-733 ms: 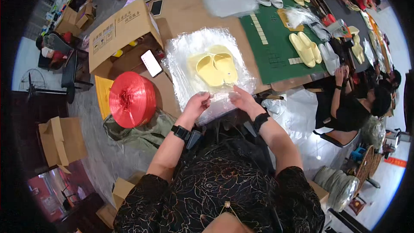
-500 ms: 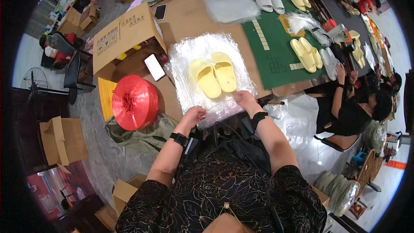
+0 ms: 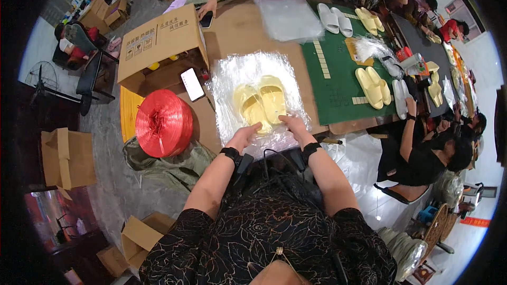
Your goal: Packaging pairs of slippers into plastic bags and preparing them for shipment in a manufacturing setting.
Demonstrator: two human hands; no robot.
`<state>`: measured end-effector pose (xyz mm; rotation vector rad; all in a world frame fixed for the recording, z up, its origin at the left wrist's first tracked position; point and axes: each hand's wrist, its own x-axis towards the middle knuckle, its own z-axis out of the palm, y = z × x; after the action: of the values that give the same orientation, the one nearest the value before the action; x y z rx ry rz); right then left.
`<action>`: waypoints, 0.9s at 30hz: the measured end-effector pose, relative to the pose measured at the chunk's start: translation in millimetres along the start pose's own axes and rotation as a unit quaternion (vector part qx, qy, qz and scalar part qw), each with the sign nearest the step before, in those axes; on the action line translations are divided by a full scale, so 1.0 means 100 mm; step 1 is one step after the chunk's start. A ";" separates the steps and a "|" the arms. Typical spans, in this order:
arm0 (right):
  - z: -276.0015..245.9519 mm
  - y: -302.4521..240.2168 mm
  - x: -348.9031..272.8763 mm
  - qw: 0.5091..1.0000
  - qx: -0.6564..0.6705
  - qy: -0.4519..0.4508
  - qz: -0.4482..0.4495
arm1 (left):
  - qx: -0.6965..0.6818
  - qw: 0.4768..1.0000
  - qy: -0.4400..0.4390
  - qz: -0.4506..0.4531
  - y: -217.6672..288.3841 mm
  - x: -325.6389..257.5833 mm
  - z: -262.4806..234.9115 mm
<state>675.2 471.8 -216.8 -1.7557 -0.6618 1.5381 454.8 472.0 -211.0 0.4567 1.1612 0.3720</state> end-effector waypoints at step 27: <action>0.47 -0.97 -0.34 0.804 -0.329 -0.480 -0.124 | -0.185 0.922 0.102 0.326 -0.88 -1.68 -0.68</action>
<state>629.9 514.7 -122.8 -1.0735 -2.0395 2.1072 335.6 322.8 -146.8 0.4678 1.0818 1.2225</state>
